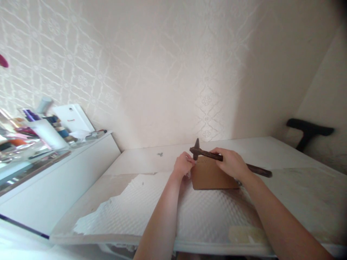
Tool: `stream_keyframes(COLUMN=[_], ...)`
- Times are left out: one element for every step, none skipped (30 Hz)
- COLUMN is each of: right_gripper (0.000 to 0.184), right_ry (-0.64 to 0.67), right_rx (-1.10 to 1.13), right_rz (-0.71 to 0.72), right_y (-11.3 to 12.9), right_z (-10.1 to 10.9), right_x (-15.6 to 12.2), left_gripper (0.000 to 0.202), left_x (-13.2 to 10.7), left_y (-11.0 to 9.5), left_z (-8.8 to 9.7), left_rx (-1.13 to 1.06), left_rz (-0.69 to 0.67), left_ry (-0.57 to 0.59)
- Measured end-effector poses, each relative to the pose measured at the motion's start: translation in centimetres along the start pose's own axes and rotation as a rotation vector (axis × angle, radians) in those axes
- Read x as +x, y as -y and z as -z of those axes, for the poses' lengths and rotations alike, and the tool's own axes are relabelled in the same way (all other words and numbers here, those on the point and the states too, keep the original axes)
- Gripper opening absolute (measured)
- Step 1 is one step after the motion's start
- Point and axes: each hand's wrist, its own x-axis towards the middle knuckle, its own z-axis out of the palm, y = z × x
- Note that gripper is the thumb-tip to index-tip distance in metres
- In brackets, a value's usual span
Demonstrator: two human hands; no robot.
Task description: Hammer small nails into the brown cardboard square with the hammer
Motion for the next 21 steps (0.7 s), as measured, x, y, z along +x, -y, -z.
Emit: stream_keyframes(right_gripper=[0.039,0.038,0.039,0.039,0.039,0.04,0.039,0.038,0.038,0.037,0.038,0.039,0.039,0.039,0.039,0.038,0.038,0.038,0.038,0.039,0.04], right_ry=[-0.006,-0.004,0.003,0.012,0.018,0.017,0.011,0.0,-0.008,-0.009,-0.003,0.007,0.014,0.014,0.009,0.0,-0.006,-0.004,0.003,0.012,0.017], right_rx=[0.007,0.01,0.011,0.009,0.004,-0.002,-0.005,-0.003,0.002,0.008,0.014,0.018,0.019,0.015,0.011,0.006,0.002,-0.003,-0.007,-0.01,-0.012], right_rz=[-0.002,-0.002,0.0,0.004,0.006,0.006,0.004,0.0,-0.003,0.0,0.008,0.017,0.024,0.026,0.024,0.017,0.012,0.011,0.014,0.018,0.022], right_y=[0.0,0.0,0.0,0.0,0.0,0.0,0.0,-0.1,-0.1,-0.1,-0.2,-0.2,-0.3,-0.3,-0.3,-0.4,-0.4,-0.4,-0.4,-0.4,-0.3], right_z=[0.0,0.0,0.0,0.0,0.0,0.0,0.0,-0.1,-0.1,-0.2,-0.3,-0.3,-0.4,-0.4,-0.4,-0.4,-0.4,-0.4,-0.4,-0.3,-0.3], right_x=[0.0,0.0,0.0,0.0,0.0,0.0,0.0,0.0,0.0,0.0,0.0,0.0,0.0,0.0,0.0,0.0,0.1,0.1,0.1,0.1,0.2], left_gripper=[0.02,0.02,0.021,0.022,0.022,0.023,0.024,0.025,0.026,0.027,0.027,0.027,0.027,0.026,0.025,0.025,0.025,0.026,0.027,0.027,0.027], left_x=[0.1,0.2,0.4,0.5,0.6,0.8,0.9,1.0,1.2,1.2,1.3,1.4,1.4,1.4,1.4,1.4,1.4,1.4,1.4,1.4,1.4], left_y=[0.1,0.2,0.3,0.5,0.7,0.8,1.0,1.2,1.3,1.5,1.6,1.7,1.8,1.8,1.8,1.9,1.9,1.9,1.9,1.9,1.9], left_z=[0.0,-0.1,-0.2,-0.3,-0.4,-0.5,-0.6,-0.7,-0.8,-0.9,-0.9,-1.0,-1.0,-1.0,-1.0,-1.1,-1.1,-1.1,-1.1,-1.1,-1.1], left_rx=[-0.022,-0.046,-0.074,-0.102,-0.131,-0.16,-0.188,-0.211,-0.227,-0.233,-0.23,-0.222,-0.215,-0.214,-0.221,-0.235,-0.248,-0.257,-0.259,-0.255,-0.25], left_rz=[0.004,0.001,-0.007,-0.017,-0.027,-0.034,-0.037,-0.038,-0.037,-0.038,-0.04,-0.044,-0.05,-0.056,-0.059,-0.06,-0.061,-0.06,-0.06,-0.06,-0.061], left_ry=[0.012,0.025,0.035,0.042,0.045,0.048,0.05,0.052,0.052,0.05,0.042,0.031,0.019,0.012,0.007,0.008,0.01,0.012,0.01,0.007,0.005])
